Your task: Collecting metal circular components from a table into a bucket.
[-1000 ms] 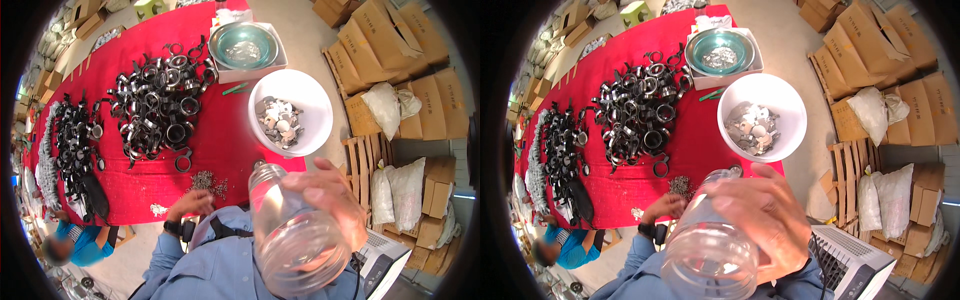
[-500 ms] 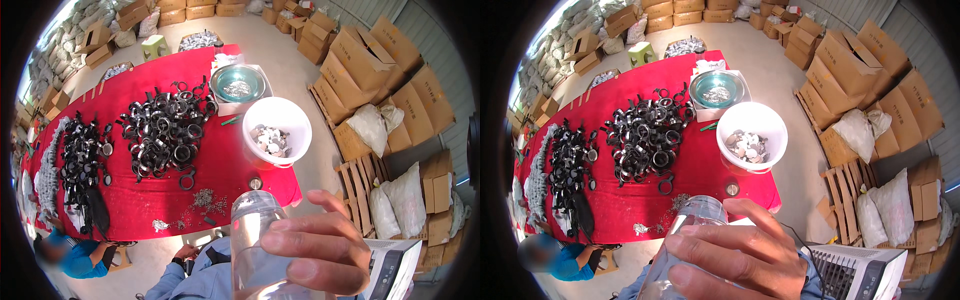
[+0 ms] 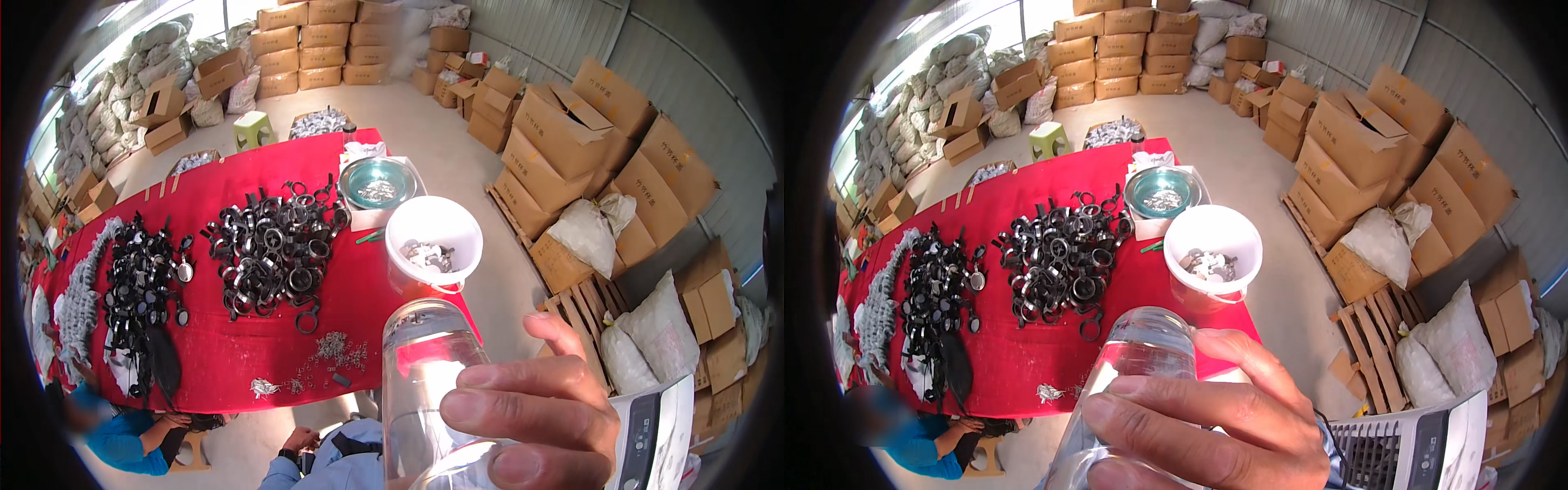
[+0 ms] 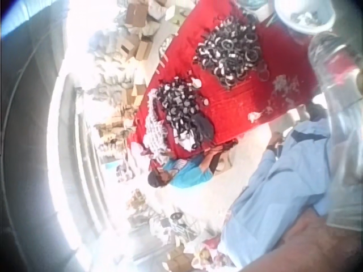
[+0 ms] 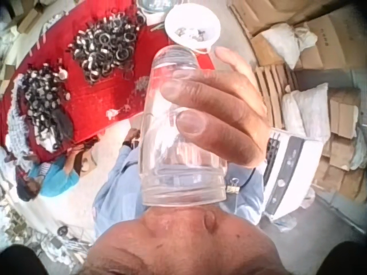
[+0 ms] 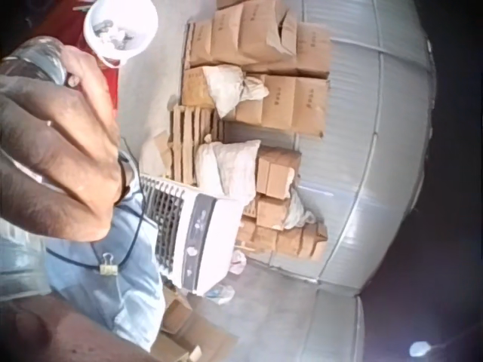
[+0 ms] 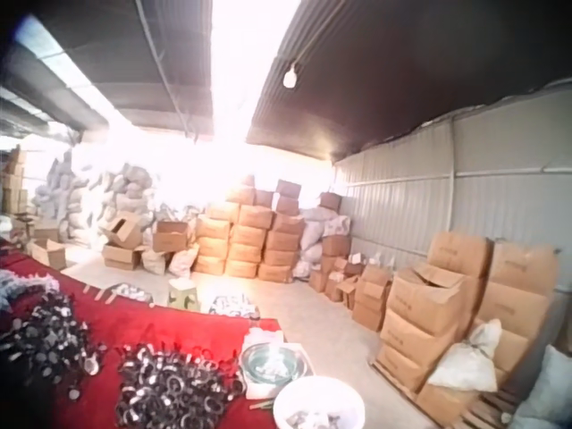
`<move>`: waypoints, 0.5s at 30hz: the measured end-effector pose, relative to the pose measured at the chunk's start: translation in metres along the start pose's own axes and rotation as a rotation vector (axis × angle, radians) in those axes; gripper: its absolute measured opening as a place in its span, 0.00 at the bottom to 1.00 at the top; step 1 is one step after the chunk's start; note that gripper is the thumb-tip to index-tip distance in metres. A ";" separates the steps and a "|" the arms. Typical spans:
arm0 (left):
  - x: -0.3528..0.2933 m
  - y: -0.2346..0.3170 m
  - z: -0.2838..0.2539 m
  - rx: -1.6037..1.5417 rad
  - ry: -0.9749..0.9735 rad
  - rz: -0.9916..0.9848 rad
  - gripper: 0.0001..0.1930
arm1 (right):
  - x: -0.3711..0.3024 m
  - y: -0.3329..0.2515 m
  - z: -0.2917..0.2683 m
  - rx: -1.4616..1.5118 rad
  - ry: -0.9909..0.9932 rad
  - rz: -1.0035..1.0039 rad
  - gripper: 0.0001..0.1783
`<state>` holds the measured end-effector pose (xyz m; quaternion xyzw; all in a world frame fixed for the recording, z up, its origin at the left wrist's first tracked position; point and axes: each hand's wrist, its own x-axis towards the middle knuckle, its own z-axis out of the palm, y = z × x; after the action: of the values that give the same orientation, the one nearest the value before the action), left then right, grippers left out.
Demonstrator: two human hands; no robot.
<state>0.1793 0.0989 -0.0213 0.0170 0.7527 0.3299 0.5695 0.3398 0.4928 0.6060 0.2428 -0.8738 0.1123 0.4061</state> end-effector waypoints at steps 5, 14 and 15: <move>0.004 -0.016 0.001 -0.103 -0.011 -0.076 0.11 | 0.010 -0.013 -0.025 -0.047 -0.128 -0.056 0.31; 0.006 -0.026 0.005 -0.179 -0.023 -0.078 0.10 | 0.033 -0.070 -0.003 -0.155 0.124 0.502 0.18; 0.008 -0.024 0.006 -0.162 -0.028 -0.073 0.10 | 0.033 -0.071 -0.008 -0.140 0.076 0.514 0.18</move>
<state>0.1902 0.0862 -0.0412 -0.0523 0.7157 0.3686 0.5910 0.3634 0.4243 0.6368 -0.0203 -0.8964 0.1601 0.4128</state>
